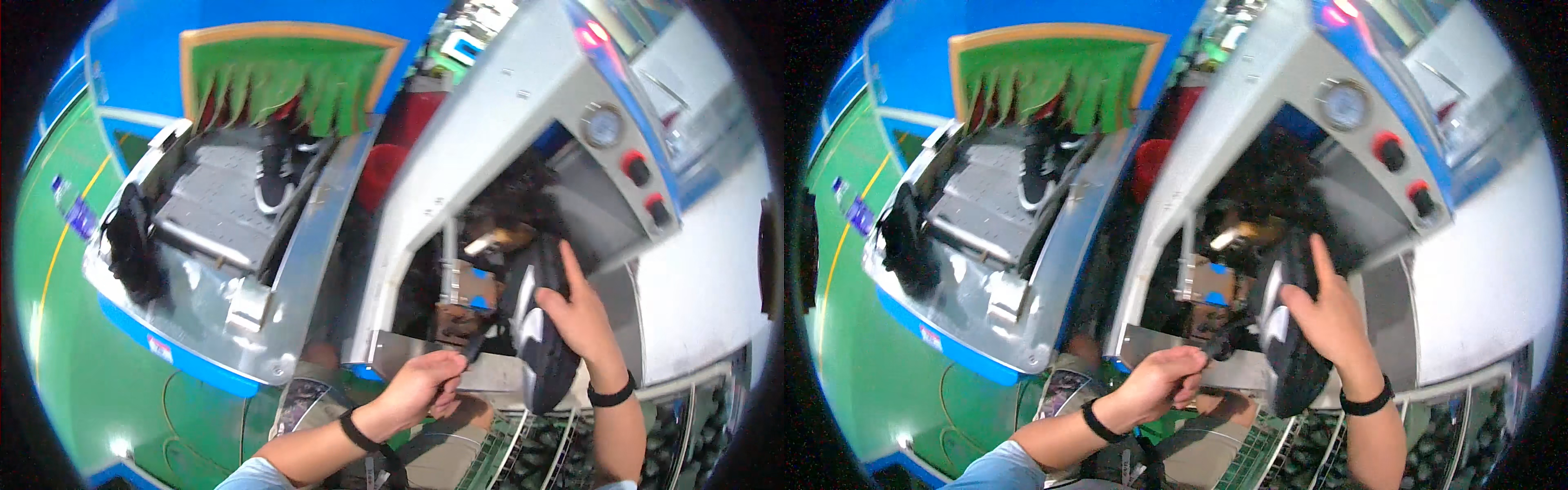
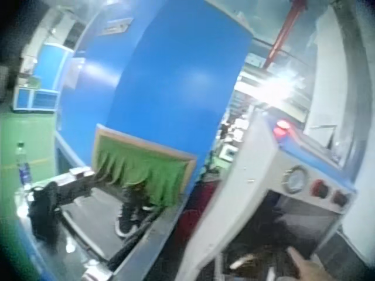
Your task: The person is placing shoes into a heat-setting machine, removing them, and then inserting shoe lasts into the shoes.
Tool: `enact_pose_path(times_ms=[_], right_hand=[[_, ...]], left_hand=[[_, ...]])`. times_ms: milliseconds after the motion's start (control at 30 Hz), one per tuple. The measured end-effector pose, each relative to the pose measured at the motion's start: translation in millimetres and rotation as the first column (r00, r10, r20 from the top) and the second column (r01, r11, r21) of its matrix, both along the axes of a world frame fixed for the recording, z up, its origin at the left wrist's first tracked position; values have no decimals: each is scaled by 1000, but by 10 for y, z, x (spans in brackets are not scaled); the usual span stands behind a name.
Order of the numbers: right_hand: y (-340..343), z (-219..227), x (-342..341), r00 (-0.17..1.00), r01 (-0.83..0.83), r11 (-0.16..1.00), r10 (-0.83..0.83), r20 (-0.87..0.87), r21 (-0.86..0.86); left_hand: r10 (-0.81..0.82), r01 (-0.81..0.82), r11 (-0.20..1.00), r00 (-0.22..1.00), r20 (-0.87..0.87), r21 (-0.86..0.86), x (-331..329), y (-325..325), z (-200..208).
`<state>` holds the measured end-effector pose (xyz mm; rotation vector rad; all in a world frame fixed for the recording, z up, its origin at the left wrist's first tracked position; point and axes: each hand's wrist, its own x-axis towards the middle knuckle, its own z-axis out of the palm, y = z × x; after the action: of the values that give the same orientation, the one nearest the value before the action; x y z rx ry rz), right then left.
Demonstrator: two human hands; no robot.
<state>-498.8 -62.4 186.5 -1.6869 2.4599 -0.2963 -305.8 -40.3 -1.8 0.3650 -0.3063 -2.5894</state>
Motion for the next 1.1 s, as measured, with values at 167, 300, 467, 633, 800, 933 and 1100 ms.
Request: enact_pose_path(times_ms=[167, 300, 467, 633, 800, 933, 1100], right_hand=[[148, -141, 19, 992, -4, 966, 37, 122, -257], [149, -348, -18, 959, -62, 926, 158, 234, -373], [275, -419, -6, 992, -126, 838, 101, -75, -531], [512, -411, 84, 993, -85, 776, 17, -114, -625], [1625, -858, 541, 997, 2, 703, -55, -51, -711], [2716, -1277, 382, 463, 110, 900, 329, 823, -421], [2572, -690, 481, 750, -418, 881, 472, 463, -221]], left_hand=[[-49, 51, 998, 998, 40, -47, -91, -6, -22], [22, -14, 994, 997, 72, -106, -104, 66, -149], [10, 44, 983, 958, 287, -181, -63, 233, -41], [-71, 211, 904, 931, 358, -371, -10, 505, -15], [-9, 238, 789, 926, 377, -566, 346, 641, 96], [-207, 204, 892, 978, 36, -404, 462, 844, 321], [-409, 453, 890, 845, 343, -54, 462, 959, -145]])
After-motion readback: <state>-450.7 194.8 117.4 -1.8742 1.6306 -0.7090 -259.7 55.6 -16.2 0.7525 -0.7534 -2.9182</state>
